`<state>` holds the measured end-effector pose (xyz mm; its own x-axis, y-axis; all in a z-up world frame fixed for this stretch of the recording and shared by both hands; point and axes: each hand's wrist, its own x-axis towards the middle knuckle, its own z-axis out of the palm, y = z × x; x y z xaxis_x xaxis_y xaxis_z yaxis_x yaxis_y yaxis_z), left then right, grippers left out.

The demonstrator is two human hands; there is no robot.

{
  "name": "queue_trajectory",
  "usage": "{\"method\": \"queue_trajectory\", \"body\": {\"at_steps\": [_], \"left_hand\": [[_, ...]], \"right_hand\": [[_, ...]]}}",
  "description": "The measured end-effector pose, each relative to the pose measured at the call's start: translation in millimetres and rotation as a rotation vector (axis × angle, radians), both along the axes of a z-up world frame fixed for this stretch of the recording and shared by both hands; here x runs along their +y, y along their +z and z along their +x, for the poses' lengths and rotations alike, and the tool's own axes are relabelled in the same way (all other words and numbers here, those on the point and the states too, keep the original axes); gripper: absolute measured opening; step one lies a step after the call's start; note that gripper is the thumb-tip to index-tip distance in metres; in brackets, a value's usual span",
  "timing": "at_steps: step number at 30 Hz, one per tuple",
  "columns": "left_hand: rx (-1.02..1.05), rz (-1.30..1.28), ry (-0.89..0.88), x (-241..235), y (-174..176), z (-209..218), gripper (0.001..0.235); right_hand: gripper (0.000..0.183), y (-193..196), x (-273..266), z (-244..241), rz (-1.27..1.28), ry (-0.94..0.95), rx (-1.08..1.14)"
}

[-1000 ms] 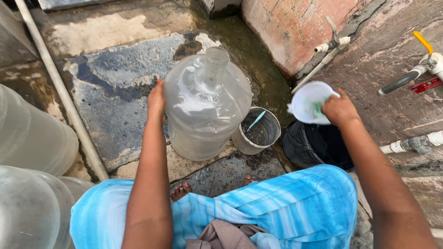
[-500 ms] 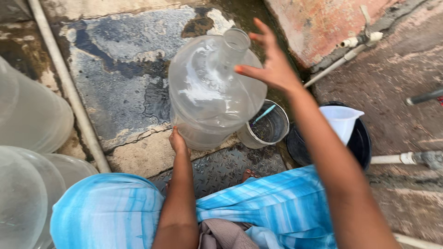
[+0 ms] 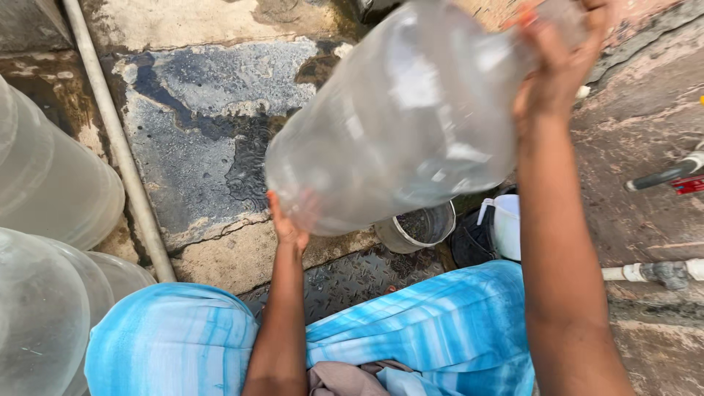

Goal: The person washes a large plastic water jug by rinsing it several times, scrubbing the opening by hand, and pouring soapy water inside using a small container.

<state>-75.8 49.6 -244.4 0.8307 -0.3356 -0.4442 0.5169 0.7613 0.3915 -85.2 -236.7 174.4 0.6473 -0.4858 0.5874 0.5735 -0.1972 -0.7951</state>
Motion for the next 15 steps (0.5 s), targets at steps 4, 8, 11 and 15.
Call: {"method": "queue_trajectory", "body": {"at_steps": [4,8,11,15], "left_hand": [[0.000,0.270,-0.098,-14,62,23,0.103],[-0.132,0.079,0.162,53,79,41,0.101],[-0.326,0.108,0.332,62,83,30,0.095],[-0.080,0.446,0.066,24,93,16,0.084]], "right_hand": [[0.067,38,-52,27,0.038,-0.048,-0.008],[0.074,25,-10,40,0.205,-0.205,0.123],[0.070,22,5,27,0.254,0.200,-0.059],[0.073,34,-34,8,0.266,-0.047,0.023]]}}
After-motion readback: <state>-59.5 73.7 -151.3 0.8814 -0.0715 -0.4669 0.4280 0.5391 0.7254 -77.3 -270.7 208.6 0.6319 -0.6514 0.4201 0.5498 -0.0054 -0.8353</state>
